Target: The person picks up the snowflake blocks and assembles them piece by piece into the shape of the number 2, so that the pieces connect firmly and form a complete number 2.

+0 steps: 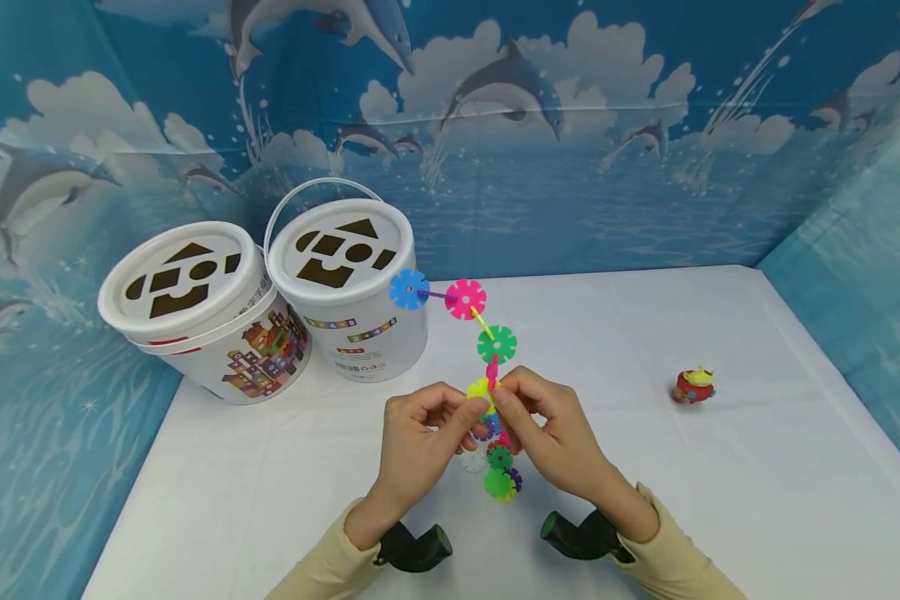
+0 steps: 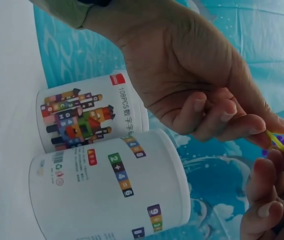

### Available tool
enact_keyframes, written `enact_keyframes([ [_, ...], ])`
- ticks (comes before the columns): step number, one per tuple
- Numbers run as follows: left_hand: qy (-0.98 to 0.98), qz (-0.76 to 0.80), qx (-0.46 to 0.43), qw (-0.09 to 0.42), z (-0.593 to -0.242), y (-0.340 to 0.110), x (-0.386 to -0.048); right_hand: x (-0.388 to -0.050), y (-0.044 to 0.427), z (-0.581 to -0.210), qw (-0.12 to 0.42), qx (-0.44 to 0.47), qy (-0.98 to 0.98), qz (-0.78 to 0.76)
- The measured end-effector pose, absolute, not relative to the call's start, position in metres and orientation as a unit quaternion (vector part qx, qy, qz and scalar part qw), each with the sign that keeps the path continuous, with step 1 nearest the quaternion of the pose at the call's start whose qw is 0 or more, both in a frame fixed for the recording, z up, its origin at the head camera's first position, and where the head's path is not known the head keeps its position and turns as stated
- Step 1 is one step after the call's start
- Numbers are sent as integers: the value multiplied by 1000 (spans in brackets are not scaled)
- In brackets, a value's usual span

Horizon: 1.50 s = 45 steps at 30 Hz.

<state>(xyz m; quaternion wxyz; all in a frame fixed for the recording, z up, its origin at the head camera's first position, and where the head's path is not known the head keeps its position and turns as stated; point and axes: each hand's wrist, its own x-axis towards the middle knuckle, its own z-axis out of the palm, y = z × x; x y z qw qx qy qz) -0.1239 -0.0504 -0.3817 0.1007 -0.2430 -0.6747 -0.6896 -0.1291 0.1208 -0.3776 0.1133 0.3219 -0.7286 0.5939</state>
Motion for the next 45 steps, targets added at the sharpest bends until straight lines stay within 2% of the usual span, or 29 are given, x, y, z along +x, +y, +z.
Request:
enact_keyframes([
  [9, -769, -594, -231, 41, -396, -57, -134, -133, 132, -372, 158, 286, -720, 612],
  [14, -869, -445, -216, -24, -442, -62, -148, -133, 135, -367, 171, 284, -719, 612],
  [20, -919, -329, -204, -67, -490, -66, -152, -133, 140, -366, 166, 282, -718, 615],
  [35, -905, -361, -208, -91, -495, -71, -158, -133, 147, -365, 157, 282, -698, 639],
  [45, -857, -477, -192, -30, -475, -73, -161, -135, 149, -364, 159, 282, -678, 660],
])
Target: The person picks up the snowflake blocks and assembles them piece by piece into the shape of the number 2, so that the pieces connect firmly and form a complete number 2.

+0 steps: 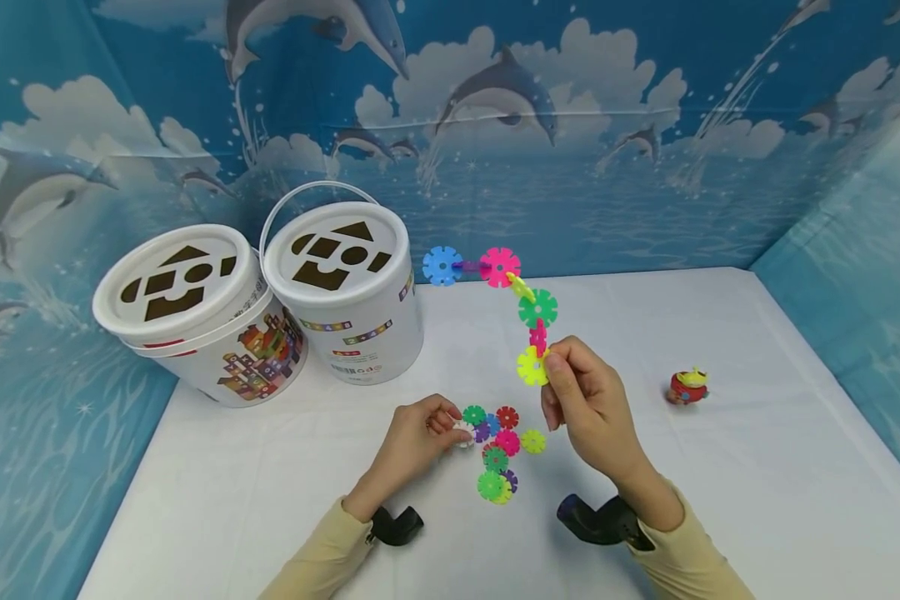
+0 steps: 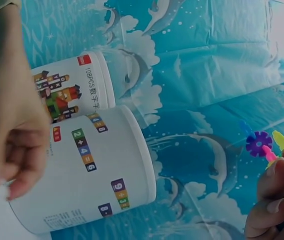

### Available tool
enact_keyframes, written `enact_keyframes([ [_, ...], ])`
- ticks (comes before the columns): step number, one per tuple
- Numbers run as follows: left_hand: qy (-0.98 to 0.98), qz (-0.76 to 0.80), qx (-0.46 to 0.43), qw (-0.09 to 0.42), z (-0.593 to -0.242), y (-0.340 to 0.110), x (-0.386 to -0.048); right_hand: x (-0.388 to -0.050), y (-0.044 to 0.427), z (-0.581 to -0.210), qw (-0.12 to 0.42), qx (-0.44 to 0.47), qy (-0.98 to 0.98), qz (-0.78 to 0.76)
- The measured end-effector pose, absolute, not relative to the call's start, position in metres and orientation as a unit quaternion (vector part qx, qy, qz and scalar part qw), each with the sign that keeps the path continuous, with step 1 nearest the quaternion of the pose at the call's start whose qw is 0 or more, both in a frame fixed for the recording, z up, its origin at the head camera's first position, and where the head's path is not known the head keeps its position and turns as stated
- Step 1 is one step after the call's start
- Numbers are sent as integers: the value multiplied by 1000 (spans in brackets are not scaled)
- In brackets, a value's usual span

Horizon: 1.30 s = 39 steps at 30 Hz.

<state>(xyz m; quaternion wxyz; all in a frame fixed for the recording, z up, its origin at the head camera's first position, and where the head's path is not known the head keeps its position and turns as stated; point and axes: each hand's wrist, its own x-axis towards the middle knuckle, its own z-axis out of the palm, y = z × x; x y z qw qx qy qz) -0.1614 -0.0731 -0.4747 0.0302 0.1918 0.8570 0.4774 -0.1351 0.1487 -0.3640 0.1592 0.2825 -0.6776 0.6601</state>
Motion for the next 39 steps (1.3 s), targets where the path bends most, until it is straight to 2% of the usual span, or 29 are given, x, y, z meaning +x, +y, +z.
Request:
enact_keyframes([
  [8, 751, 628, 201, 31, -425, -68, -154, -133, 151, -358, 132, 277, -673, 673],
  [12, 708, 669, 225, 10, -399, -64, -147, -132, 152, -356, 89, 277, -639, 712],
  [16, 689, 683, 243, -20, -380, -65, -136, -136, 154, -357, 27, 327, -549, 768],
  [22, 681, 684, 258, -43, -368, -70, -124, -142, 157, -360, -101, 405, -405, 813],
  [26, 681, 683, 261, -50, -362, -73, -120, -140, 157, -360, -155, 420, -387, 806],
  [31, 678, 684, 264, -61, -359, -76, -117, -136, 152, -358, -191, 428, -359, 807],
  [39, 667, 696, 263, -49, -358, -77, -116, -137, 151, -358, -204, 417, -345, 816],
])
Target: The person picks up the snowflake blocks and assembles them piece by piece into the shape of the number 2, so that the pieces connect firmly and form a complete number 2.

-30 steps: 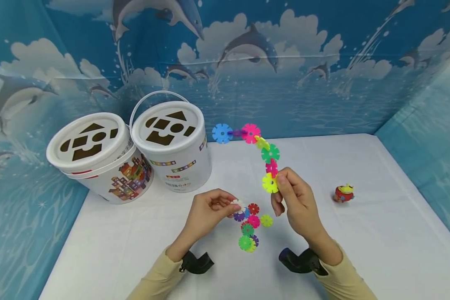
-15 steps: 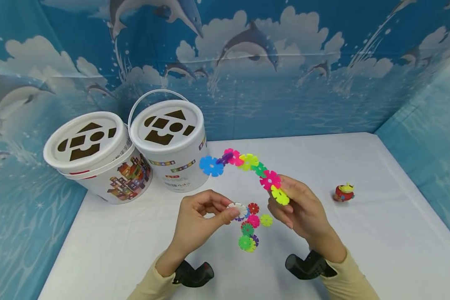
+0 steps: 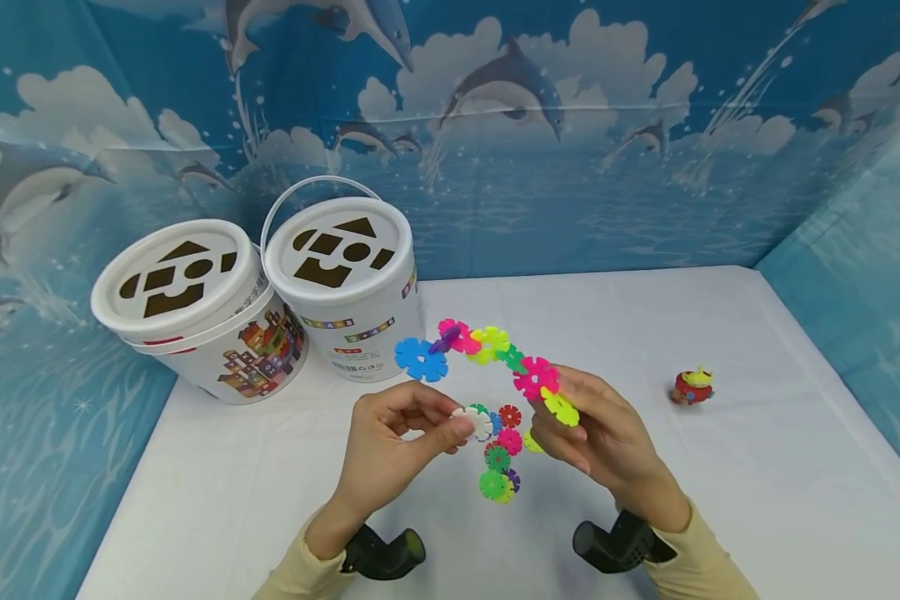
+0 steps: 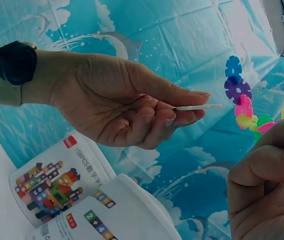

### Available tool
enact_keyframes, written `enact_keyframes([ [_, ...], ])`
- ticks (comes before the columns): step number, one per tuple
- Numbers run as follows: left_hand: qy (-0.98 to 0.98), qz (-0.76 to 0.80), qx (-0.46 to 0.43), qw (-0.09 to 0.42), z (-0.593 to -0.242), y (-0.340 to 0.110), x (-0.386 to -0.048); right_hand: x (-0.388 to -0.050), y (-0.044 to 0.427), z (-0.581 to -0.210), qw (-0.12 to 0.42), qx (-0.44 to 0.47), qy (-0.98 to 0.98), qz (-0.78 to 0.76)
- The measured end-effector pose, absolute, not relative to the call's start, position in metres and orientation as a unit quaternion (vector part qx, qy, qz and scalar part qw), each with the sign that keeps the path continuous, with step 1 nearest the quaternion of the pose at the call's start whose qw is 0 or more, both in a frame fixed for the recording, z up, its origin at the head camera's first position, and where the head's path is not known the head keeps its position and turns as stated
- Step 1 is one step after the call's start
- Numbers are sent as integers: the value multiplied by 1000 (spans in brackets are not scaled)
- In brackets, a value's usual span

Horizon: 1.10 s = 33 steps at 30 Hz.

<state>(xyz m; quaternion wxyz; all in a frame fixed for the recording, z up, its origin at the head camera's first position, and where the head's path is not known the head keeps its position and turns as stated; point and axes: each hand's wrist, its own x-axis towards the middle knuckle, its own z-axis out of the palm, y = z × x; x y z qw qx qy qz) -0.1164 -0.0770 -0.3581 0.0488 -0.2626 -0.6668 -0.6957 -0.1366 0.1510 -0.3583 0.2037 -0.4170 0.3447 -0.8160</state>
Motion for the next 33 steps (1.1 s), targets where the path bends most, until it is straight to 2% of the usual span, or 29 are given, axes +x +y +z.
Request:
enact_keyframes([
  [6, -671, -693, -258, 51, -359, -76, -117, -136, 152, -361, 174, -402, 399, -805],
  [18, -676, -688, -251, 80, -357, -80, -118, -126, 150, -353, 2, -317, 632, -707],
  [22, -676, -688, -250, 84, -357, -80, -118, -125, 150, -353, -27, -314, 651, -691],
  [26, -679, -685, -251, 86, -357, -80, -118, -128, 151, -355, 21, -355, 566, -744],
  [30, -681, -684, -248, 83, -357, -80, -118, -133, 155, -356, 131, -397, 400, -816],
  [33, -681, -685, -246, 81, -357, -80, -118, -135, 158, -357, 195, -398, 307, -842],
])
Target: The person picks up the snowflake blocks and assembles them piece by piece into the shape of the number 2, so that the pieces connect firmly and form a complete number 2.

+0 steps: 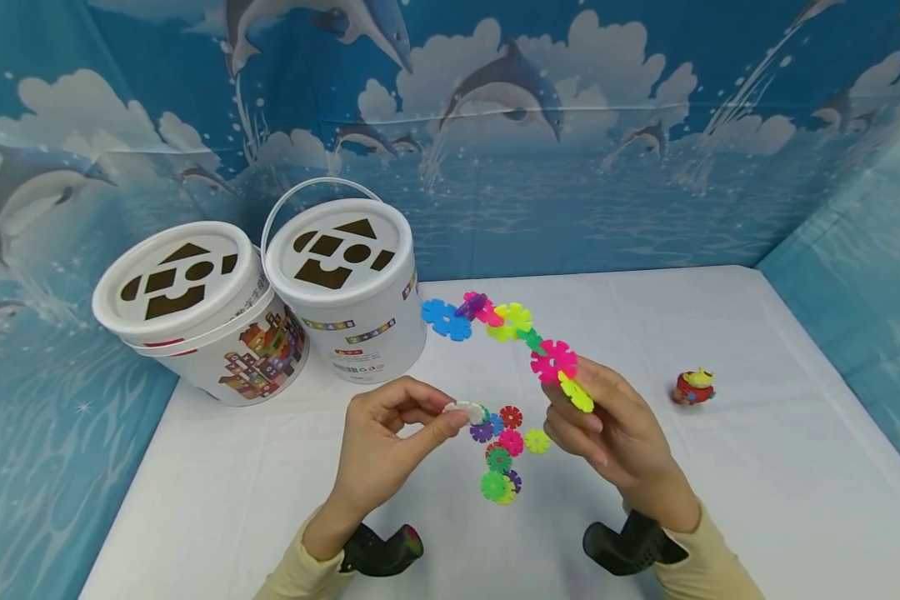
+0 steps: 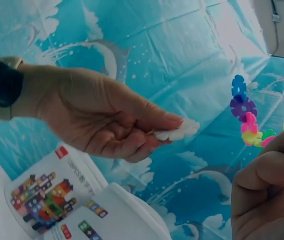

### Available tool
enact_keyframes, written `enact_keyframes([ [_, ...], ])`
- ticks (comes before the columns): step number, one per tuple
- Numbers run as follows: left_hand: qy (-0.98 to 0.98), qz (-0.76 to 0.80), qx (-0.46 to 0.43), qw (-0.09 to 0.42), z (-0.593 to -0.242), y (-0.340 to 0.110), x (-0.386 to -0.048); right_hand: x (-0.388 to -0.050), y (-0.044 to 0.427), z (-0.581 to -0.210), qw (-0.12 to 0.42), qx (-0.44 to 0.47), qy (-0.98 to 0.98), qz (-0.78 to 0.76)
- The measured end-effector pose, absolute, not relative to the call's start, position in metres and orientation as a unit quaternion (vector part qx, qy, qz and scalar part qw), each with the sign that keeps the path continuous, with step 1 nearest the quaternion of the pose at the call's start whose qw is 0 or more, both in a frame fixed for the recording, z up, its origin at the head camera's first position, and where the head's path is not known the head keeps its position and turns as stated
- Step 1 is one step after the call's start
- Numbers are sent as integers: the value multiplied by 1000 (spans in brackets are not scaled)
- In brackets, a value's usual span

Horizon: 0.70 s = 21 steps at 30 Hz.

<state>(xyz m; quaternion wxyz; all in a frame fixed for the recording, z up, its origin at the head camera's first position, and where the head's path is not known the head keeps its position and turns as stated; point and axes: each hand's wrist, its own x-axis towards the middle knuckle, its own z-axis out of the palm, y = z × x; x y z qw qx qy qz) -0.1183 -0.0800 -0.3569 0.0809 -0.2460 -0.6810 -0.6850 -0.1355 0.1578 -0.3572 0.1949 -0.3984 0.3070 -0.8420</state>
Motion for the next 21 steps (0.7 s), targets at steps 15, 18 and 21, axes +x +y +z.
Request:
enact_keyframes([
  [15, -681, -683, -248, 90, -357, -81, -118, -137, 160, -357, 250, -373, 234, -863],
  [18, -673, -693, -247, 76, -359, -79, -117, -136, 159, -357, 210, -371, 306, -851],
  [21, -663, -703, -250, 62, -360, -76, -116, -134, 156, -356, 128, -348, 441, -817],
])
